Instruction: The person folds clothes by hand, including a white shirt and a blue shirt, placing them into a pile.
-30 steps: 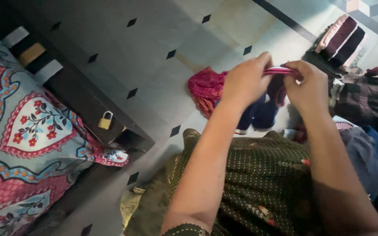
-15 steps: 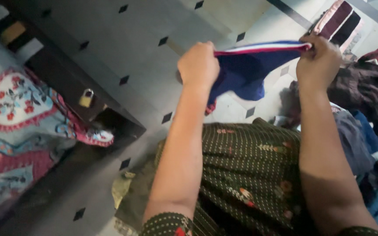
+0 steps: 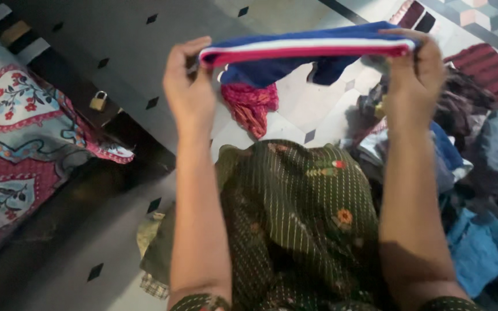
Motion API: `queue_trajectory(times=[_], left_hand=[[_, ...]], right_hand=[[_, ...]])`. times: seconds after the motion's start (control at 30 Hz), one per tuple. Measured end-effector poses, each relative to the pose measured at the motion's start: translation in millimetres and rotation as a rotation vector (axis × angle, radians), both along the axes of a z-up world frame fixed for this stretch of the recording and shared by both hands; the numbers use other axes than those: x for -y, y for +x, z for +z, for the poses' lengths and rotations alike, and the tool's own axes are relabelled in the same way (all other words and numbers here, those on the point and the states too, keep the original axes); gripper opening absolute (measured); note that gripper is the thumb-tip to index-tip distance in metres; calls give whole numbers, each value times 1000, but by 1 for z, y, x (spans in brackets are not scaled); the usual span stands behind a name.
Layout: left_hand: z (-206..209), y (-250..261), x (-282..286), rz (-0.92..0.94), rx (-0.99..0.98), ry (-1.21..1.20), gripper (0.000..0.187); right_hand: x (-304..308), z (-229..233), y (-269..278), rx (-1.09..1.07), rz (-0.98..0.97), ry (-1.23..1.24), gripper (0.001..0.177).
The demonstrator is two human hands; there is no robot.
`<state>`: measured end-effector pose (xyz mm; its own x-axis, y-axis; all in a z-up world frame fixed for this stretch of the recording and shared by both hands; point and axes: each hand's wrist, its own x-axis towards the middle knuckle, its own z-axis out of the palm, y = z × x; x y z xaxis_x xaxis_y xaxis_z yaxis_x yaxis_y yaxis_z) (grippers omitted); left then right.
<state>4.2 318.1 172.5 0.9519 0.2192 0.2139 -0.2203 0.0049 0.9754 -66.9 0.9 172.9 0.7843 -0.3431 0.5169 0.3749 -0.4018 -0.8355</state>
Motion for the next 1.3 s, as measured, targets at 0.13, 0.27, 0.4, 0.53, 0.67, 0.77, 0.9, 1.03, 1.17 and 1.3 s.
queue_trajectory(times=[0.13, 0.27, 0.4, 0.53, 0.67, 0.77, 0.9, 1.03, 1.17, 1.3], left_hand=[[38, -113, -38, -250, 128, 23, 26], [60, -211, -81, -657, 54, 136, 38], [46, -250, -82, -818, -27, 447, 41], [45, -276, -90, -867, 8, 471, 35], [40, -271, -101, -1127, -178, 655, 30], [-1, -256, -102, -1005, -508, 399, 37], [-92, -205, -86, -314, -620, 727, 67], [-146, -186, -62, -264, -956, 479, 86], [-164, -173, -48, -334, -975, -88, 95], [-185, -143, -48, -230, -952, -427, 69]], right_hand=[[24, 56, -105, 8, 207, -311, 13], [59, 64, -190, -291, 561, -278, 17], [76, 24, -251, -457, 595, -437, 32], [114, 1, -286, -590, 658, -637, 28], [126, -19, -279, -1109, 622, -568, 38], [118, -54, -260, -980, 97, -423, 48], [126, -176, -206, -1053, -94, -470, 78], [118, -254, -184, -1276, 12, 73, 94], [89, -235, -175, -1048, 48, 774, 77], [75, -207, -158, -895, -44, 766, 54]])
